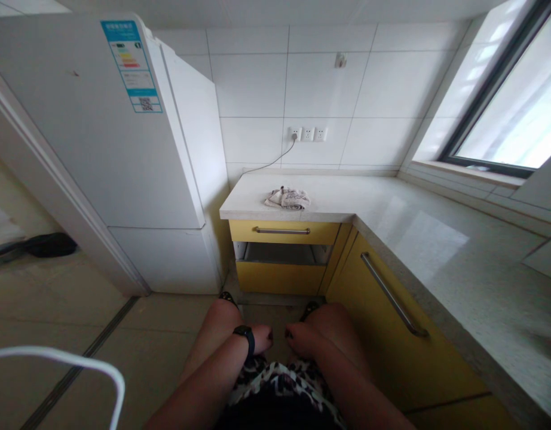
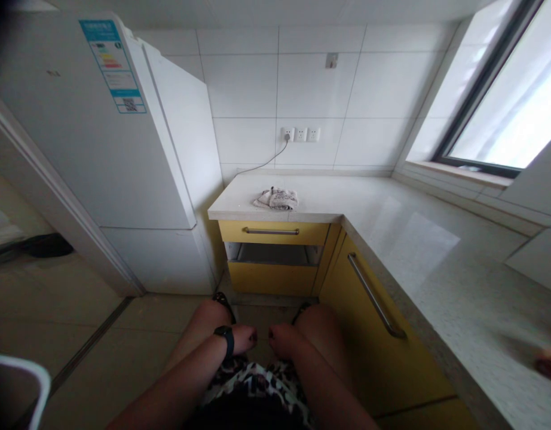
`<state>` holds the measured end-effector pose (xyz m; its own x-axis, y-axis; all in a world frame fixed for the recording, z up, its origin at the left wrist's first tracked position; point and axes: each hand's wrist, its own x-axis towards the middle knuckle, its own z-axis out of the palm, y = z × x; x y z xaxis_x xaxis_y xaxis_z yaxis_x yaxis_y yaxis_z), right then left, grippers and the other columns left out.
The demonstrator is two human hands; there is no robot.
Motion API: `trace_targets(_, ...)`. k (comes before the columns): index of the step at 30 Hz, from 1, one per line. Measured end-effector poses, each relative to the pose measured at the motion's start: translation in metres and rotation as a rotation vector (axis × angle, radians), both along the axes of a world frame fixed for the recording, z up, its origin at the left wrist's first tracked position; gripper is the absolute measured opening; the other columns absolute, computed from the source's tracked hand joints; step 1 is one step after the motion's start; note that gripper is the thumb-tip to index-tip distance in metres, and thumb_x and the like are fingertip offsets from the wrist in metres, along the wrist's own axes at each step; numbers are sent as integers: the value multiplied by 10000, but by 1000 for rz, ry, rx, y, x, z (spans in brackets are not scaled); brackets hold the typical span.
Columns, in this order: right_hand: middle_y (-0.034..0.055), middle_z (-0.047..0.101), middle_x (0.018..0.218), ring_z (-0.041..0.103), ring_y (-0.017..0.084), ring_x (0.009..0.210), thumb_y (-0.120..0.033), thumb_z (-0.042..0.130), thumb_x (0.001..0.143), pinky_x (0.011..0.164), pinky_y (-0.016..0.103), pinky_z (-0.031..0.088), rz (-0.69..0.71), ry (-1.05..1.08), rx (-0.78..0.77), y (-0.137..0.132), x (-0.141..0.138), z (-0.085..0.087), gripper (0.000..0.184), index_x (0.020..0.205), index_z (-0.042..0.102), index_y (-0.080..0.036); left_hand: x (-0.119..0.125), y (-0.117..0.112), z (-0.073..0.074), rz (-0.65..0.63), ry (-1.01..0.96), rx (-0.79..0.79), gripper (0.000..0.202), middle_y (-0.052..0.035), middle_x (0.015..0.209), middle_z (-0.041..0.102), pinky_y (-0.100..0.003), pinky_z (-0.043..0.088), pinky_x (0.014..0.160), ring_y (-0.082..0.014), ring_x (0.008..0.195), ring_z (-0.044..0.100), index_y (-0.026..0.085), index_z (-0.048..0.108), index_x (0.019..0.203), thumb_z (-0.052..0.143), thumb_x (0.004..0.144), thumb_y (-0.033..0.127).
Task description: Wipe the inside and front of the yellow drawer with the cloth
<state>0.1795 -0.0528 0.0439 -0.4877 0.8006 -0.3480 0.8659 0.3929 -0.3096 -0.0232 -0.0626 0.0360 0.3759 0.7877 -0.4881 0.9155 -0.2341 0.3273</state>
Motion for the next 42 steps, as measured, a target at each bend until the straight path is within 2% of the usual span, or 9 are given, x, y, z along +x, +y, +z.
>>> trace_targets(6, 101, 702, 1041, 654, 240, 953, -260, 480, 801, 724, 293, 414, 5, 8, 8, 1, 0, -3, 315, 1034, 682, -199, -2, 2, -6, -16, 7, 10, 377, -115, 1043, 714, -399, 527, 810, -299, 975, 676, 233, 728, 1028, 451, 799, 346)
trace_targets(22, 93, 702, 1049, 653, 240, 952, -290, 476, 815, 731, 291, 418, 15, 9, 12, 2, 1, -4, 316, 1031, 690, -204, -3, 4, -16, 17, -4, -3, 414, -99, 1073, 711, -384, 515, 837, -278, 995, 669, 259, 703, 1114, 476, 795, 393)
trace_targets(28, 95, 701, 1054, 651, 243, 962, -273, 471, 814, 738, 298, 420, 8, 14, 17, 1, 1, -4, 316, 1042, 681, -210, -1, 2, -10, 1, -7, 0, 381, -111, 1026, 719, -389, 521, 813, -290, 961, 678, 230, 733, 1022, 459, 792, 363)
trace_targets(32, 104, 698, 1060, 650, 240, 965, -266, 484, 809, 744, 297, 421, 12, 9, 4, 1, 1, -2, 309, 1035, 685, -203, 0, 1, -4, 9, 4, -7, 394, -111, 1059, 712, -376, 517, 835, -279, 995, 669, 227, 723, 1063, 463, 802, 370)
trace_targets(37, 106, 697, 1061, 647, 234, 973, -259, 485, 810, 760, 293, 426, 6, 7, -1, 1, 0, 1, 322, 1059, 680, -203, 0, -1, 2, 14, 7, -24, 390, -84, 1069, 714, -314, 505, 849, -226, 992, 664, 241, 713, 1092, 471, 816, 372)
trace_targets(42, 98, 702, 1040, 654, 237, 945, -252, 473, 805, 733, 293, 429, 4, -1, -1, 0, 0, 0, 316, 1032, 689, -208, 0, -2, 3, 18, 4, -19, 394, -97, 1073, 710, -326, 504, 855, -239, 998, 663, 232, 714, 1096, 466, 822, 368)
